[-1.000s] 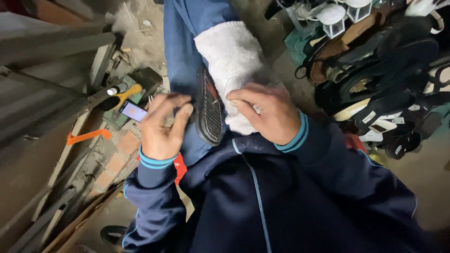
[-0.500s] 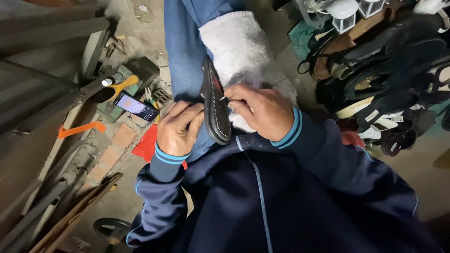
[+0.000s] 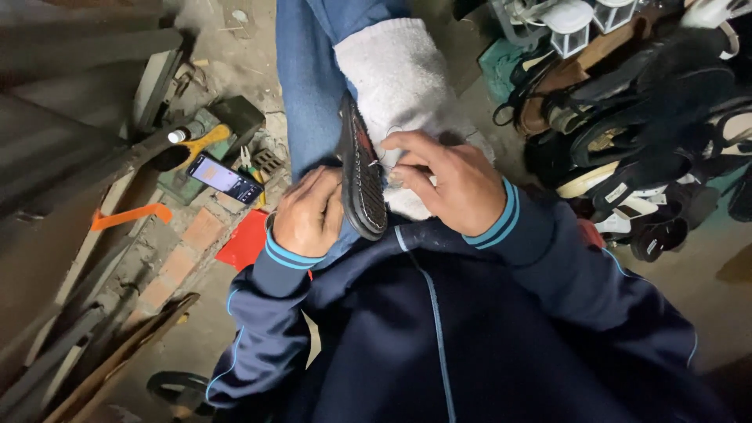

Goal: Hand-stitching the sole of a sandal to repair it.

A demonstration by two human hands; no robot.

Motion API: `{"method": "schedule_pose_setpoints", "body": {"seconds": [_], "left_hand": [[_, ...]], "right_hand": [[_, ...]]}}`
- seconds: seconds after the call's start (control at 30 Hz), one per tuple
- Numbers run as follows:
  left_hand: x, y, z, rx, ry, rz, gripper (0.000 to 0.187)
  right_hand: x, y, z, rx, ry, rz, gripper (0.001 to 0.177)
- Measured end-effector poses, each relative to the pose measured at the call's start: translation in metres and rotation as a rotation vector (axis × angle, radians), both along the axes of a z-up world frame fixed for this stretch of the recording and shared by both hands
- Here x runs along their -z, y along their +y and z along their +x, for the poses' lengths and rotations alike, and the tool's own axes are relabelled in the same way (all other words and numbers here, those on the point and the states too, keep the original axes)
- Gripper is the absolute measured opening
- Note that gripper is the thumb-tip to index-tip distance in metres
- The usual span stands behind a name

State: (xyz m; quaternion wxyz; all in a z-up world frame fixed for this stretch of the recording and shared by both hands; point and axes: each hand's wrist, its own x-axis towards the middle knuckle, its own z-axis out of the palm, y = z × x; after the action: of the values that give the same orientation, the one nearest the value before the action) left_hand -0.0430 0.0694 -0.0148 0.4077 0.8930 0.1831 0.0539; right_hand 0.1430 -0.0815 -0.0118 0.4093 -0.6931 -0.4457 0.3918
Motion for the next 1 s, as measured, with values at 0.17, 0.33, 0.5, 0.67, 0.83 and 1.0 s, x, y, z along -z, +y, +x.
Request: {"method": "schedule_pose_setpoints", "body": {"seconds": [0.17, 0.33, 0.5, 0.67, 0.83, 1.0], "left_hand": [[0.01, 0.009, -0.009, 0.058, 0.01, -0.202, 0.016], [0.029, 0.006, -0.021, 0.048, 0.027, -0.118, 0.02], [0.044, 0.0, -0.047, -0.14, 0.133, 0.114, 0.035], [0.054, 0.004, -0.099, -0.326, 0.299, 0.205, 0.023], [0.047, 0.002, -0.159, -0.439, 0.407, 0.052, 0.041], [0.044, -0.008, -0.142, -0.44, 0.287, 0.068, 0.04]], "right_hand": [[-0.008, -0.003, -0.002, 0.03, 0.031, -0.008, 0.038], [-0.005, -0.004, -0.008, 0.046, 0.02, 0.013, 0.044], [0.002, 0.007, -0.026, 0.069, -0.035, 0.089, 0.048], [0.007, 0.015, -0.043, 0.073, -0.074, 0.118, 0.047], [0.019, 0.016, -0.045, 0.119, -0.225, 0.175, 0.053], [0.031, -0.01, -0.028, -0.009, -0.402, 0.123, 0.026]]}}
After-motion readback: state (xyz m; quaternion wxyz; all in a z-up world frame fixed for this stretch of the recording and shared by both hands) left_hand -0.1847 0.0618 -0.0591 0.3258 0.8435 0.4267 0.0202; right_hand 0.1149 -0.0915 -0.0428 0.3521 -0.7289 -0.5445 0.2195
